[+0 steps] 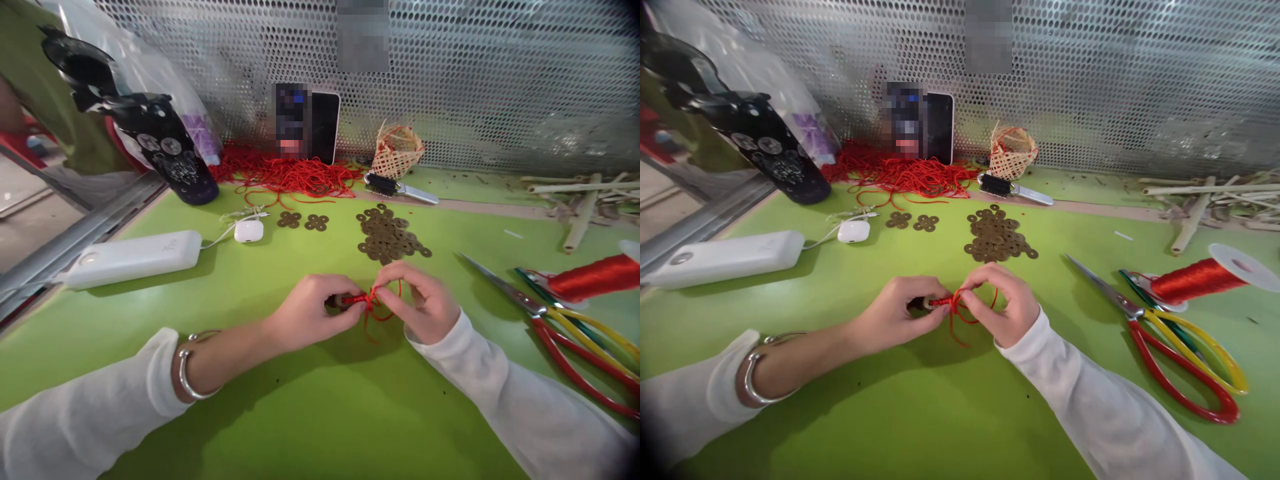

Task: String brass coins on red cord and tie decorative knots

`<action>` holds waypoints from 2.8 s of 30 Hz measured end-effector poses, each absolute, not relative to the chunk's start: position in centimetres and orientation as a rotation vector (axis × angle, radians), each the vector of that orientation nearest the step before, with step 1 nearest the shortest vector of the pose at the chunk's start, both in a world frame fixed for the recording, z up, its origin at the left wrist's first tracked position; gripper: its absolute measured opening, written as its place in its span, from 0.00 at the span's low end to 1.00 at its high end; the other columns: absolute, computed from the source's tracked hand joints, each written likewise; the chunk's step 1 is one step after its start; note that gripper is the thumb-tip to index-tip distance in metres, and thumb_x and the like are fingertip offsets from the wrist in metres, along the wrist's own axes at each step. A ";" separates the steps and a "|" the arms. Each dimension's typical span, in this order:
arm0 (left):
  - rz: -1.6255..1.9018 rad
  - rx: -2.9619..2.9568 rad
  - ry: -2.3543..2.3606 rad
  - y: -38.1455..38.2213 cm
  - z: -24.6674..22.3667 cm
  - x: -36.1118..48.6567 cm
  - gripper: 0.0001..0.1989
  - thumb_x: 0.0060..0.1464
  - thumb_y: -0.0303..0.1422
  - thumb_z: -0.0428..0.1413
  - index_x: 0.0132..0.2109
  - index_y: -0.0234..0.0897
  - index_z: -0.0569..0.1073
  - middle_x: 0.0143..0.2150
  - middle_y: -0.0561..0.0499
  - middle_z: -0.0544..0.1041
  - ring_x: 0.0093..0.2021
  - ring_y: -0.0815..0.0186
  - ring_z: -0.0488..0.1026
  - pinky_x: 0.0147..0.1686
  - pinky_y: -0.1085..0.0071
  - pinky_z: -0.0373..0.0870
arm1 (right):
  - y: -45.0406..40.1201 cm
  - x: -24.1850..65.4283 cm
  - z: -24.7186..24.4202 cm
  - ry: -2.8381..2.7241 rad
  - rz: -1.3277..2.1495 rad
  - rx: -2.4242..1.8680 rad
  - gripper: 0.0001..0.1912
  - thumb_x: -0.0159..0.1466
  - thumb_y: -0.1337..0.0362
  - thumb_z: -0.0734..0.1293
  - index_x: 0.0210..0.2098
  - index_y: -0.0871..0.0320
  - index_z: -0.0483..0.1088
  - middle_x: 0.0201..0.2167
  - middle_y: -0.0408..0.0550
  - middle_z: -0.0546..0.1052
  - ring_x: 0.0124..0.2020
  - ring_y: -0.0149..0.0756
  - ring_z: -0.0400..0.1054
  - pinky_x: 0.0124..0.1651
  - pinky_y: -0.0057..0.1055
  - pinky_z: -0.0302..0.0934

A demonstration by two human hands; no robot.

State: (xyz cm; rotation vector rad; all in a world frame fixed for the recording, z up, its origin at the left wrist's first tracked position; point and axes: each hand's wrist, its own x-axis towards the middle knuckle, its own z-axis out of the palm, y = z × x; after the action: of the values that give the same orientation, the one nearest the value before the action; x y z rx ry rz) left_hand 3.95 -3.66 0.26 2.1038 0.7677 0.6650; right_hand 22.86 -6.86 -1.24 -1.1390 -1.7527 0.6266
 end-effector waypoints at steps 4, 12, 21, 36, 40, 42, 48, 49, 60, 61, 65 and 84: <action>0.676 1.960 0.828 -3.5 0.5 4.0 0.08 0.53 0.32 0.51 0.31 0.32 0.73 0.25 0.54 0.69 0.23 0.75 0.61 0.23 0.79 0.58 | -6.0 23.3 -2.4 -1.394 0.783 -1.236 0.06 0.62 0.62 0.62 0.33 0.57 0.68 0.30 0.46 0.72 0.33 0.33 0.68 0.37 0.32 0.65; 0.775 1.713 0.972 -3.2 0.3 4.0 0.14 0.54 0.39 0.52 0.29 0.32 0.72 0.20 0.56 0.61 0.21 0.75 0.54 0.19 0.77 0.50 | -5.9 24.0 -2.3 -1.539 0.362 -1.247 0.06 0.59 0.64 0.65 0.36 0.56 0.63 0.30 0.46 0.66 0.32 0.33 0.63 0.35 0.32 0.63; 0.750 1.717 0.951 -3.3 0.5 4.1 0.13 0.55 0.38 0.52 0.32 0.32 0.74 0.22 0.55 0.66 0.23 0.74 0.56 0.21 0.77 0.52 | -7.7 22.1 -0.8 -1.975 0.352 -1.155 0.03 0.61 0.68 0.63 0.30 0.58 0.64 0.26 0.45 0.69 0.28 0.31 0.64 0.31 0.29 0.60; 0.889 1.592 0.921 -3.1 0.4 4.0 0.14 0.53 0.39 0.53 0.28 0.33 0.71 0.20 0.56 0.62 0.21 0.74 0.57 0.21 0.76 0.53 | -7.7 22.1 -0.8 -2.039 0.410 -1.123 0.06 0.57 0.70 0.62 0.25 0.57 0.61 0.22 0.42 0.66 0.24 0.30 0.61 0.28 0.28 0.59; 0.804 1.631 0.901 -3.4 0.6 4.0 0.15 0.52 0.39 0.54 0.25 0.32 0.71 0.19 0.56 0.63 0.21 0.74 0.55 0.20 0.76 0.52 | -7.9 22.5 -0.7 -1.942 0.359 -1.142 0.02 0.61 0.68 0.60 0.31 0.57 0.62 0.25 0.44 0.67 0.26 0.31 0.62 0.29 0.29 0.60; 0.783 1.643 0.895 -3.5 0.6 4.0 0.14 0.52 0.39 0.54 0.25 0.31 0.71 0.20 0.55 0.64 0.21 0.75 0.55 0.20 0.76 0.52 | -7.8 22.6 -0.7 -1.895 0.314 -1.140 0.06 0.62 0.69 0.59 0.39 0.57 0.64 0.27 0.45 0.68 0.28 0.31 0.64 0.30 0.29 0.61; 0.737 1.699 0.891 -3.6 0.6 4.0 0.15 0.53 0.38 0.51 0.27 0.31 0.71 0.19 0.55 0.62 0.21 0.75 0.54 0.19 0.77 0.50 | -7.4 22.2 -0.6 -1.936 0.336 -1.165 0.07 0.63 0.66 0.61 0.41 0.54 0.68 0.30 0.45 0.72 0.28 0.31 0.66 0.31 0.29 0.63; 0.733 1.711 0.886 -3.6 0.6 4.1 0.15 0.53 0.38 0.51 0.28 0.31 0.72 0.19 0.55 0.62 0.21 0.75 0.54 0.19 0.77 0.51 | -7.4 22.1 -0.6 -1.927 0.339 -1.169 0.05 0.62 0.66 0.62 0.38 0.55 0.68 0.30 0.45 0.72 0.28 0.31 0.66 0.31 0.29 0.63; 0.682 1.745 0.858 -3.4 0.3 4.0 0.15 0.55 0.39 0.50 0.26 0.32 0.70 0.19 0.57 0.58 0.20 0.75 0.52 0.19 0.77 0.48 | -7.2 22.2 -0.3 -1.864 0.218 -1.157 0.02 0.62 0.67 0.63 0.33 0.55 0.67 0.29 0.45 0.72 0.27 0.31 0.65 0.30 0.30 0.62; 0.673 1.737 0.859 -3.4 0.4 4.0 0.16 0.55 0.39 0.50 0.26 0.32 0.70 0.19 0.57 0.58 0.20 0.75 0.52 0.19 0.77 0.48 | -7.2 22.2 -0.3 -1.866 0.218 -1.149 0.02 0.62 0.68 0.63 0.33 0.56 0.67 0.28 0.45 0.72 0.27 0.31 0.65 0.31 0.30 0.62; 0.674 1.691 0.875 -3.6 0.6 4.2 0.13 0.51 0.38 0.54 0.30 0.31 0.72 0.21 0.56 0.62 0.21 0.75 0.55 0.20 0.77 0.51 | -7.4 22.3 0.1 -1.854 0.153 -1.150 0.03 0.61 0.68 0.63 0.35 0.56 0.66 0.29 0.46 0.69 0.27 0.31 0.64 0.31 0.31 0.61; 0.868 1.722 0.940 -3.4 0.2 4.2 0.10 0.52 0.36 0.55 0.33 0.31 0.75 0.24 0.53 0.72 0.23 0.74 0.61 0.22 0.78 0.57 | -8.0 21.7 -0.8 -2.100 0.109 -1.199 0.04 0.61 0.70 0.60 0.30 0.58 0.65 0.21 0.42 0.68 0.22 0.28 0.59 0.28 0.27 0.56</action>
State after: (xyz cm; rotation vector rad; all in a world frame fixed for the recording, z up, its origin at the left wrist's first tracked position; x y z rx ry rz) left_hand 4.21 -3.40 0.15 1.7220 0.9403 0.8685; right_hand 21.71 -7.99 -0.83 -1.1993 -2.0996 0.1094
